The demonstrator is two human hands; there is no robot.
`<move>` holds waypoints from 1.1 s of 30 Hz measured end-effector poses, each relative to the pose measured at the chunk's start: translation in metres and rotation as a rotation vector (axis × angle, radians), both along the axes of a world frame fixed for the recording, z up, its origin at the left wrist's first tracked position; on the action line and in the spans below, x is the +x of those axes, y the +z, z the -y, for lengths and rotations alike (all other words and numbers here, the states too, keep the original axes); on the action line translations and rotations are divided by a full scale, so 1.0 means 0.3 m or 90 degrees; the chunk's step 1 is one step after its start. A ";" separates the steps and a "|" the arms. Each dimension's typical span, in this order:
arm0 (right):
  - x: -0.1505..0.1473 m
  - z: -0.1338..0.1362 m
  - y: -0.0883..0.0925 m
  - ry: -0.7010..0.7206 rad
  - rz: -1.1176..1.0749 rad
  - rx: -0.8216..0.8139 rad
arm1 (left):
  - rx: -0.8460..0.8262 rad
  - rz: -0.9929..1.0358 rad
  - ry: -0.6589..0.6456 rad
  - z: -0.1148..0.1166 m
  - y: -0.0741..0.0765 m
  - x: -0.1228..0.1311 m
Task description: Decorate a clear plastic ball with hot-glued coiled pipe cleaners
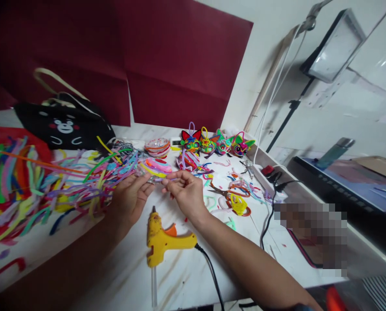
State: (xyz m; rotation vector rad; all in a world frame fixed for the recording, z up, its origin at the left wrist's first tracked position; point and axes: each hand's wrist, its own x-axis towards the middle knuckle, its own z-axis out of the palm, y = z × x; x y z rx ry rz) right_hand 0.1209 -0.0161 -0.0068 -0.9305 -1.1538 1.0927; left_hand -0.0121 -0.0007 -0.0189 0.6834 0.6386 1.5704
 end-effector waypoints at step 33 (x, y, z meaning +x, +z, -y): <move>-0.042 -0.013 -0.046 -0.187 0.205 0.095 | 0.003 -0.066 0.052 0.013 0.000 0.014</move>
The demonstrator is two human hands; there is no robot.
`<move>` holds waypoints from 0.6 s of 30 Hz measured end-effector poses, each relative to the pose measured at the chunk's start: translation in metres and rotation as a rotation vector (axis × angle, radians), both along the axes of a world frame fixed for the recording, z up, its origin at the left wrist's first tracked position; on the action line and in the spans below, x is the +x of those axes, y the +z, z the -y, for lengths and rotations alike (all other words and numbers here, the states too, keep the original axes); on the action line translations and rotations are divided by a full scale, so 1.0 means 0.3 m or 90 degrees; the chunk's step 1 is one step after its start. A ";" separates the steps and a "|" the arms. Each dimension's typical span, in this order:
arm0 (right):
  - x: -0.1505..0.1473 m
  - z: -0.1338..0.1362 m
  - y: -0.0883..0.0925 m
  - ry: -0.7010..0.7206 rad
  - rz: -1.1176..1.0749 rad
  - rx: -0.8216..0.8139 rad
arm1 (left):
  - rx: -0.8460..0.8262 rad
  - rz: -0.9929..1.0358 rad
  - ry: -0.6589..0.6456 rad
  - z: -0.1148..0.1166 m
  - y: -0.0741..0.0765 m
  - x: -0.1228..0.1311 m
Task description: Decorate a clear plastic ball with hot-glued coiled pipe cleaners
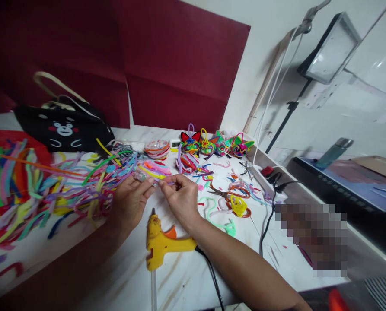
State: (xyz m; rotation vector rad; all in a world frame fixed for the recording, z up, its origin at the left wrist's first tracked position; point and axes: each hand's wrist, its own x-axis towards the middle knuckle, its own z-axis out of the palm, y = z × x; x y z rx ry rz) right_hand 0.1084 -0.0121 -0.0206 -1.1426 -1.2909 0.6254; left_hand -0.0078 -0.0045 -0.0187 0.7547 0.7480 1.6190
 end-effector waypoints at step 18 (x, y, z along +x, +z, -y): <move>0.043 0.028 -0.022 0.007 0.159 0.108 | -0.016 -0.029 0.065 -0.009 0.036 -0.012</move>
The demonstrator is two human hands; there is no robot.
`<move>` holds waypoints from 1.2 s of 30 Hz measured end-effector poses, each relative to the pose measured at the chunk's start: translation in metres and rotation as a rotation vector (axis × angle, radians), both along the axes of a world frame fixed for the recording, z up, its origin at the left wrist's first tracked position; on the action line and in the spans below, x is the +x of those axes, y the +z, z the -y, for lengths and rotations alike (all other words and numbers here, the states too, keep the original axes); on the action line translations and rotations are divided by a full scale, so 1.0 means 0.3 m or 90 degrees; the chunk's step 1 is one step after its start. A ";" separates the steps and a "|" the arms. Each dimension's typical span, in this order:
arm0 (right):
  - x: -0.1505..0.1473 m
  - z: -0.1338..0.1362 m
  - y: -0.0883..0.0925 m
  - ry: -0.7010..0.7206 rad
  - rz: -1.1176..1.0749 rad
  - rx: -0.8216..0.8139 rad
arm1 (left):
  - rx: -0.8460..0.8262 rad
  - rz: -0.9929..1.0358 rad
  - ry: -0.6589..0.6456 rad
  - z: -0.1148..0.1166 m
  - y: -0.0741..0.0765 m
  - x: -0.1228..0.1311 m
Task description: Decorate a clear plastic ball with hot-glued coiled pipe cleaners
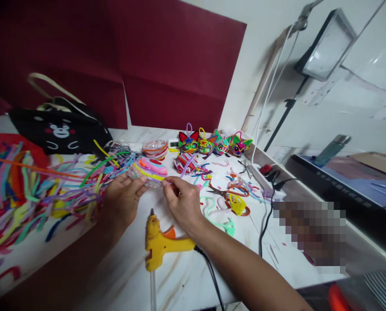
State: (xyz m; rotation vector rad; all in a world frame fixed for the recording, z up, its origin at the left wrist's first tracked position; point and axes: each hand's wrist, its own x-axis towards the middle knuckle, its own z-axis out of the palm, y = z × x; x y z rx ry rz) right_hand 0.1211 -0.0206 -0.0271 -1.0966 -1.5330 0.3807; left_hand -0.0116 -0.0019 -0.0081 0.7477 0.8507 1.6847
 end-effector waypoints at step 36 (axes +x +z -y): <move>0.032 -0.031 0.001 0.037 -0.143 -0.222 | -0.124 0.014 -0.025 -0.014 0.003 -0.016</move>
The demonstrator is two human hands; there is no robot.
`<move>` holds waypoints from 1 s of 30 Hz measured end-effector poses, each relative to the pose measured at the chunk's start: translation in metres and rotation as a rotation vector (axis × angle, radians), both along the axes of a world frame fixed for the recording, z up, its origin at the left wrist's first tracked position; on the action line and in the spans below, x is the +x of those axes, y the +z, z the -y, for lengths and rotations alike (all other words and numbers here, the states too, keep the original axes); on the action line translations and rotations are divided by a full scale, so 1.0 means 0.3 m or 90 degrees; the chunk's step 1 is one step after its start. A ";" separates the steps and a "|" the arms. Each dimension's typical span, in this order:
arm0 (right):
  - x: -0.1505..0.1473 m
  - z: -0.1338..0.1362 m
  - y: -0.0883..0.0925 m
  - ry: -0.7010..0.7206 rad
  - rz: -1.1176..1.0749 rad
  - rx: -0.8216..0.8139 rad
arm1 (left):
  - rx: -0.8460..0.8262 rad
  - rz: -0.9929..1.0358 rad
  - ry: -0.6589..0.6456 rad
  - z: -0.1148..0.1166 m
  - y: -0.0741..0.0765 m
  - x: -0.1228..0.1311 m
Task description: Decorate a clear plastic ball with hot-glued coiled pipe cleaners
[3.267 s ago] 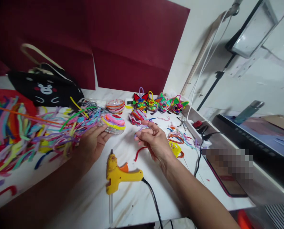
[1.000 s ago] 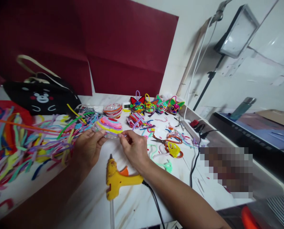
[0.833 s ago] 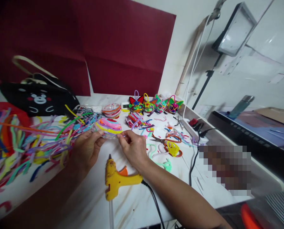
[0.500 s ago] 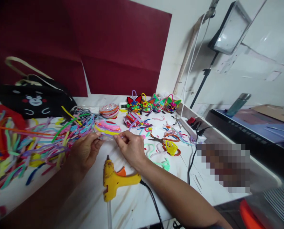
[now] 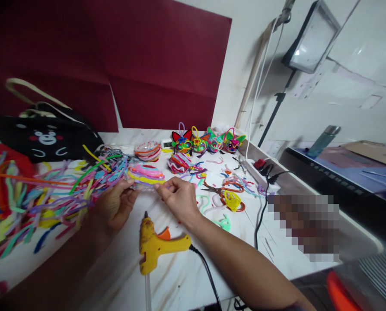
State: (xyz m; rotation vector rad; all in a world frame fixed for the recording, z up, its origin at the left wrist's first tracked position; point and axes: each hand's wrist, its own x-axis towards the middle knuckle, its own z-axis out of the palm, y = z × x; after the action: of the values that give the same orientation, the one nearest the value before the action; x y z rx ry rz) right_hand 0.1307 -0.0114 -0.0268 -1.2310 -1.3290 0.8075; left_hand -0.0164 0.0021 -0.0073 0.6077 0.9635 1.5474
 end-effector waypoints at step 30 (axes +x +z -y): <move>0.020 -0.035 -0.001 0.070 -0.130 -0.101 | -0.075 0.111 0.003 -0.017 0.023 -0.008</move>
State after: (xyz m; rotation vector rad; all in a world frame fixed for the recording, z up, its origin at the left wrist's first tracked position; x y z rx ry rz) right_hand 0.1367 -0.0009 -0.0270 -1.1693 -1.1916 1.1046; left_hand -0.0187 0.0073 -0.0003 0.3797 0.9163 1.5096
